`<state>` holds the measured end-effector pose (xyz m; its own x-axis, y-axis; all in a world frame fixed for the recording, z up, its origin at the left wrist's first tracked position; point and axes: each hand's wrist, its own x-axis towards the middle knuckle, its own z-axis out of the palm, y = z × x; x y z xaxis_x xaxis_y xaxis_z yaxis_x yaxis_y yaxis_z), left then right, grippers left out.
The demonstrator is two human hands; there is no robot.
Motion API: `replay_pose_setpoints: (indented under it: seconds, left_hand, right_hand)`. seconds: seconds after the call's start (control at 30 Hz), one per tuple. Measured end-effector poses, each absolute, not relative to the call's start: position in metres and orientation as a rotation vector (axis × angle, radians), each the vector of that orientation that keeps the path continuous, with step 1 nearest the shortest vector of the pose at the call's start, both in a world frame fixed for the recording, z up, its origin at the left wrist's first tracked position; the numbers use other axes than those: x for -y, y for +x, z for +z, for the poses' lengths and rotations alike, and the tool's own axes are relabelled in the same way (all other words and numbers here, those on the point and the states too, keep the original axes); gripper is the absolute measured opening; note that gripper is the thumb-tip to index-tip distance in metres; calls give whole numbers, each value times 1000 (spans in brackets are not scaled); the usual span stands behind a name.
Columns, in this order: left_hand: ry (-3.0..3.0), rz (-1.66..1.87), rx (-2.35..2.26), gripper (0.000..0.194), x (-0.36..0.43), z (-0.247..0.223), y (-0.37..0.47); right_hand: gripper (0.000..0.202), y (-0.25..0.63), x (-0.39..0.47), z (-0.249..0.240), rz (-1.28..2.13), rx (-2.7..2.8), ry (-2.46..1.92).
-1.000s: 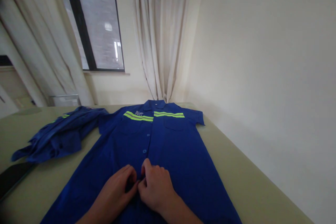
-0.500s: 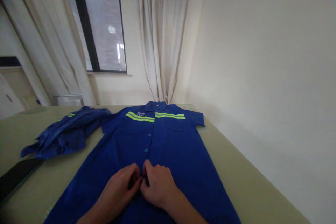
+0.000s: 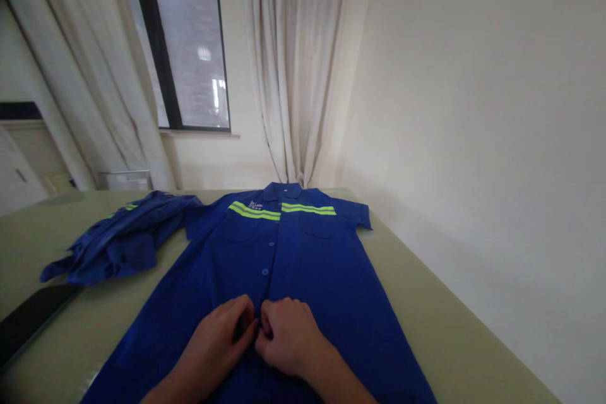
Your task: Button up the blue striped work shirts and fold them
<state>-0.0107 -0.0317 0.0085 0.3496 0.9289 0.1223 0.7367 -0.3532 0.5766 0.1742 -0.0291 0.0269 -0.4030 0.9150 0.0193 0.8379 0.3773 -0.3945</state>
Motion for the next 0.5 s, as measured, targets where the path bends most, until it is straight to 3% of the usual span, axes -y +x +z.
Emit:
replay_pose_setpoints:
  seconds: [0.17, 0.37, 0.5]
  left_hand:
    - [2182, 697, -1415, 9, 31, 5, -11]
    - [1953, 894, -1332, 16, 28, 10, -12]
    - [1820, 993, -1158, 20, 27, 11, -11]
  right_hand:
    - [23, 178, 27, 28, 665, 2235, -1441]
    - [12, 177, 16, 37, 1328, 1601, -1037]
    - [20, 175, 15, 35, 1502, 1383, -903]
